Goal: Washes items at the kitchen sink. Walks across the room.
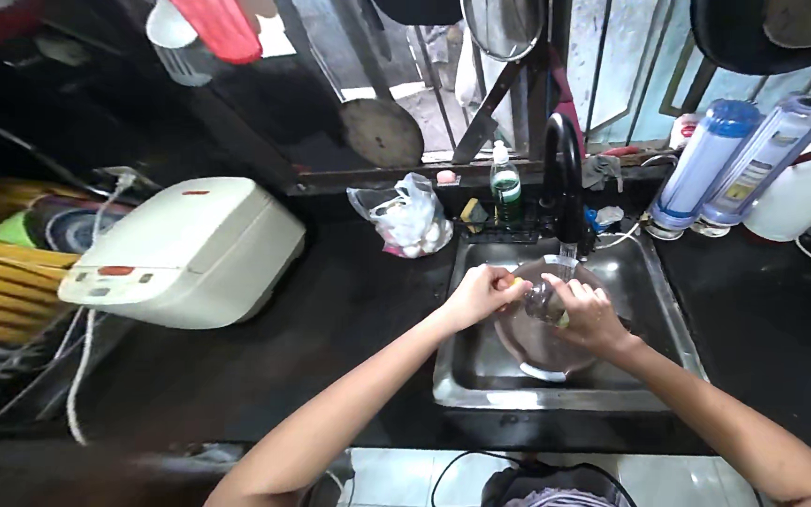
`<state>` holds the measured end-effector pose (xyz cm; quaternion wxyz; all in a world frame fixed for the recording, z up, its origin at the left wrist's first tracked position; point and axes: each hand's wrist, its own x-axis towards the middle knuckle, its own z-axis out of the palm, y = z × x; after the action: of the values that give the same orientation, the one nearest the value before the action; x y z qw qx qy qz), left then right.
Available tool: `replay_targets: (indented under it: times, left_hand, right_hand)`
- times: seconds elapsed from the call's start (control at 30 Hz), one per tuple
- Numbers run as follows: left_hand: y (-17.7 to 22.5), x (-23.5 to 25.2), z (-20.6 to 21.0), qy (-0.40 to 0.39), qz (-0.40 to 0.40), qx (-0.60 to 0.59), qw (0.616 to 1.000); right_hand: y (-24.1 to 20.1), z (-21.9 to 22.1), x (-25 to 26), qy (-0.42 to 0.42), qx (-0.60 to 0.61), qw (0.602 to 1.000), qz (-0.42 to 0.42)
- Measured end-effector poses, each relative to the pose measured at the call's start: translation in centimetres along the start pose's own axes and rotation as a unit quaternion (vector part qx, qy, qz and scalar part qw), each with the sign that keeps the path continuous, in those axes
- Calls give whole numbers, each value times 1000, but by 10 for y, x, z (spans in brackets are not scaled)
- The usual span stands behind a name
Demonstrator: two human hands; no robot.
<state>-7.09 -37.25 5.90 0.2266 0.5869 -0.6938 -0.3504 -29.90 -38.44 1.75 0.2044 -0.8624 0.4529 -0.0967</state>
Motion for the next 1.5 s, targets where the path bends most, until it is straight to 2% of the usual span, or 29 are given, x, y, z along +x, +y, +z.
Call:
replay_targets:
  times: [0.07,0.13,0.2,0.33,0.4,0.47,0.57,0.63,0.7,0.83,0.9,1.0,1.1,1.2,1.33,1.4,1.5]
  left_hand:
    - [-8,-6,-9,2,102,15,995]
    - [-17,-7,-15,6,148,23,989]
    - [-23,-9,-20,6,121,26,992]
    - [-43,-7,-24,-22,-6,-30,999]
    - [-51,-8,-24,-13,-8,-48,999]
    - [-62,-11,-28,-3,76,-52,996]
    - [-80,-9,-38,-13,235,-70,969]
    - [-87,-11,-46,-17,291,-103,951]
    - [-91,-15,-54,31,307,-98,946]
    - [-109,-26,-68,155,274,-63,947]
    - [-124,-38,-66,167,245,-83,951]
    - [-144,-63,-58,109,172,-83,975]
    - [-153,-93,-50,10,83,-45,995]
    - [-166,-116,-41,-17,52,-38,998]
    - [-191,-133,-28,-4,31,-68,997]
    - [-206,-135,-16,8,24,-85,996]
    - [-214,-126,-1,-7,35,-99,994]
  right_hand:
    - [4,4,10,-28,82,996,-1]
    - [6,12,18,-27,131,991,-15]
    - [-2,16,22,-24,110,993,-20]
    - [-16,21,34,-16,14,999,-33]
    - [-19,24,41,-26,8,999,-32]
    - [-16,25,49,-59,60,996,-43]
    - [-7,35,65,-98,193,970,-108]
    - [-11,41,77,-104,252,953,-134]
    - [-18,41,93,-87,303,941,-120]
    - [-38,33,149,39,371,923,-90]
    - [-50,24,187,92,363,926,-57]
    - [-53,21,254,155,332,929,-60]
    - [-40,35,317,202,295,931,-75]
    - [-28,55,360,205,265,941,-44]
    - [-17,83,375,203,239,948,45]
    - [-20,84,370,204,268,938,84]
    - [-22,85,336,188,299,933,73]
